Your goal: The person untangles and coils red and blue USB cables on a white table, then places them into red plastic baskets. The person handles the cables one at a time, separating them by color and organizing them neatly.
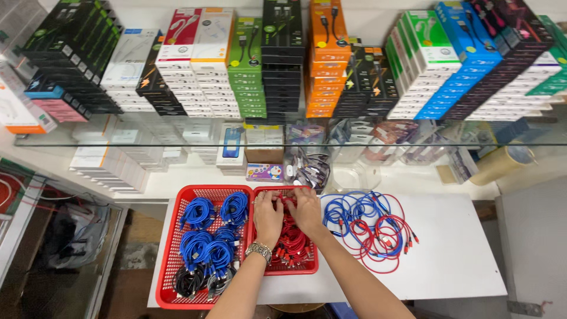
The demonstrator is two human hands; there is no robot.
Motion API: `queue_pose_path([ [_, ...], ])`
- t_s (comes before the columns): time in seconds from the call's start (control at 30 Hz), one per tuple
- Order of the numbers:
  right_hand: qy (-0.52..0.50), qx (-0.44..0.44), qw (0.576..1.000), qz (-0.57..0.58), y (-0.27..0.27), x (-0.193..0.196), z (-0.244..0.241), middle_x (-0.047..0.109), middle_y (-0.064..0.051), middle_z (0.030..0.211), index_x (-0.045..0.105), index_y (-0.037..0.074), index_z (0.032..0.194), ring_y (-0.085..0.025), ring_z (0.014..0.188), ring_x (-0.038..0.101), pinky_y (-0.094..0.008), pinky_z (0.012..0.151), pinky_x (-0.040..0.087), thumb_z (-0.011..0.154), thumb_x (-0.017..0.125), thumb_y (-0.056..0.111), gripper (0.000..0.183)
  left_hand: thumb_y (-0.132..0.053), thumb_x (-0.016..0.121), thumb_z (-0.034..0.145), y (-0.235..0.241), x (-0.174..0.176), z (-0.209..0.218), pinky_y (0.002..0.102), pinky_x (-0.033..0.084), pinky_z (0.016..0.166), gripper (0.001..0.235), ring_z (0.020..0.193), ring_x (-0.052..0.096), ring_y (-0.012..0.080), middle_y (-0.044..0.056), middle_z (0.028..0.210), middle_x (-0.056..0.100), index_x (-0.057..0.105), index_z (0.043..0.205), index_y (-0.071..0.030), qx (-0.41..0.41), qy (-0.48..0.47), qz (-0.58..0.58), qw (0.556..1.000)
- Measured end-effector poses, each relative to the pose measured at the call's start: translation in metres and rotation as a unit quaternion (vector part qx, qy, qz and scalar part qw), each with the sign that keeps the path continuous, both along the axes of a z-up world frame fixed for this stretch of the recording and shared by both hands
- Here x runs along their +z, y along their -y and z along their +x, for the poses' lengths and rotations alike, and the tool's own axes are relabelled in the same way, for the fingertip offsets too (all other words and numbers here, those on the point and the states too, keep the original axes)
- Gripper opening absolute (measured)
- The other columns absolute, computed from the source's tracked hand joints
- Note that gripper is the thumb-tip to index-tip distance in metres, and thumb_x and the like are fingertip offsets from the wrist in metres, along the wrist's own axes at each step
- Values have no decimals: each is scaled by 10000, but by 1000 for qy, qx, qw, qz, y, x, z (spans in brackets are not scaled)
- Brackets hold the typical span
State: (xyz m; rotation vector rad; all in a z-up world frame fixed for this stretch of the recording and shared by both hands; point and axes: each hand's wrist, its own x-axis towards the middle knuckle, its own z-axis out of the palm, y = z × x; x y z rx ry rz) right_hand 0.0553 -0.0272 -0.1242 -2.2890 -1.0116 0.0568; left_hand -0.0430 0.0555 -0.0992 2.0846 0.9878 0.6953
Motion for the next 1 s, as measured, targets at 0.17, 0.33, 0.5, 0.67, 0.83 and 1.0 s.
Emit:
queue_pose_path([
  [0.17,-9,4,999,42,46,-3,31,695,-153,1037,712,74,1017,-362,1041,596,-478,942,450,851,742,179,198,-65,675,864,44,-3,30,436,513,879,123,982,642,311,108,986,667,692,985,-53,-80,41,17,996],
  [0.33,-42,-55,997,45,123,-31,72,711,-179,1093,711,48,1070,-364,1076,623,-458,995,445,858,720,178,249,-97,679,868,91,-14,64,458,480,939,116,1051,610,354,134,1022,660,702,977,-67,-147,31,20,988],
  [0.5,-31,-121,992,-17,202,-87,103,716,-219,1103,721,29,1112,-384,1087,643,-447,1006,481,881,696,185,280,-123,692,846,136,-28,86,444,462,967,154,1092,587,364,138,1066,666,708,991,-72,-194,18,-10,981],
  [0.67,-159,-91,968,-172,248,-133,103,721,-158,1130,737,70,1124,-343,1090,685,-424,973,533,1002,565,241,271,-158,686,885,158,-37,98,434,467,985,153,1093,607,346,137,1066,680,714,1011,-75,-220,-24,-21,975],
  [0.83,13,0,972,-234,253,-148,93,689,-107,1189,756,91,1053,-376,1123,635,-518,886,498,818,606,101,279,-145,678,885,167,-38,98,421,479,959,153,1070,619,330,135,1033,687,711,1009,-63,-234,-42,-47,970],
  [1.0,-113,-58,978,-167,251,-110,95,684,-161,1138,762,116,1050,-353,1002,694,-421,865,563,864,654,92,217,-131,605,940,167,-37,100,378,532,961,208,1068,677,272,107,1111,695,698,1120,-82,-289,-92,-120,945],
])
